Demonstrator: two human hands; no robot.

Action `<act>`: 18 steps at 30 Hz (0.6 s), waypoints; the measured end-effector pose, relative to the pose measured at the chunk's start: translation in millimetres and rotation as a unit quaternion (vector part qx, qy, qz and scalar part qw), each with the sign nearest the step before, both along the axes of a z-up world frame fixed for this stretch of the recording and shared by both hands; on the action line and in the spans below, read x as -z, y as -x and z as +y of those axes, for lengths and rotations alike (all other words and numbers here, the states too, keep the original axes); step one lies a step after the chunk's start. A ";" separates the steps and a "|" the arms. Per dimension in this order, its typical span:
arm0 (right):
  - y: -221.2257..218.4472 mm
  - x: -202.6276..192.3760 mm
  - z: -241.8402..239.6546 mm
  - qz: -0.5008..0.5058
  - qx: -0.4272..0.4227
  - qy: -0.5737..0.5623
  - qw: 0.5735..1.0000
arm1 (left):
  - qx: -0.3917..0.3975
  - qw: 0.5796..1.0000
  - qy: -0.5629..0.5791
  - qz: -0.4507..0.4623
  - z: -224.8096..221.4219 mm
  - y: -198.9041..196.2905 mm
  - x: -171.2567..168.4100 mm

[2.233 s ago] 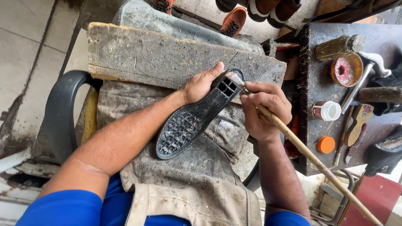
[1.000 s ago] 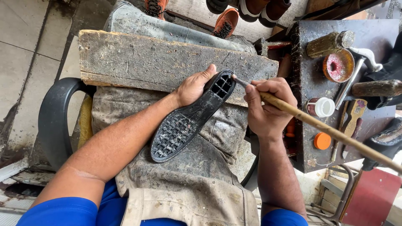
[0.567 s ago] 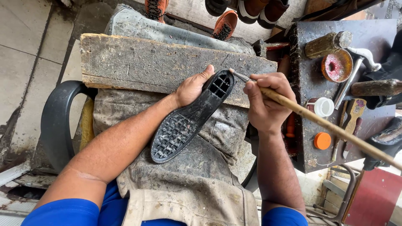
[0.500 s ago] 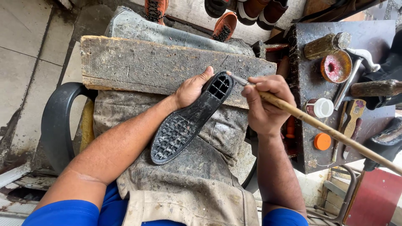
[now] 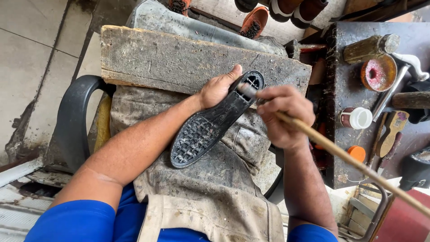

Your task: Applying liquid to a shoe sole and scrubbing it with a brush at a repair bench

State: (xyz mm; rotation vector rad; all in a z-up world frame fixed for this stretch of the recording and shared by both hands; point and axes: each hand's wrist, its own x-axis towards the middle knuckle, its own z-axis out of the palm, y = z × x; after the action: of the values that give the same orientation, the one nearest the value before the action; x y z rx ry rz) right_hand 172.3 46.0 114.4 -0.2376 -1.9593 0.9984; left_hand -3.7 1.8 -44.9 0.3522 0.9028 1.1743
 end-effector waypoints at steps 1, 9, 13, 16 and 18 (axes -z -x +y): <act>3.5 -2.9 -5.0 -0.008 -0.019 -0.027 0.999 | -0.007 1.000 0.005 -0.010 -3.1 1.0 -5.2; 10.3 -17.1 -7.9 -0.036 -0.042 -0.069 0.996 | -0.007 1.000 0.001 -0.028 -4.3 1.0 -24.7; 6.2 -8.5 1.0 -0.026 -0.027 -0.089 0.995 | 0.003 1.000 0.001 0.004 -7.6 -2.3 -34.5; 5.3 -11.2 -6.7 -0.030 -0.013 -0.074 0.997 | 0.002 1.000 0.006 0.026 -2.5 -1.1 -27.0; 5.6 -8.9 -6.8 -0.050 -0.010 -0.065 0.997 | 0.001 1.000 0.021 0.016 -3.9 2.4 -31.7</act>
State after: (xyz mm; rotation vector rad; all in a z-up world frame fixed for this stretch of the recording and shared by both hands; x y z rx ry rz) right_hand 166.7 39.2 123.3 -0.1984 -2.1117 0.8822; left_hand -6.1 -2.1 -13.2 0.3377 0.9533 1.1495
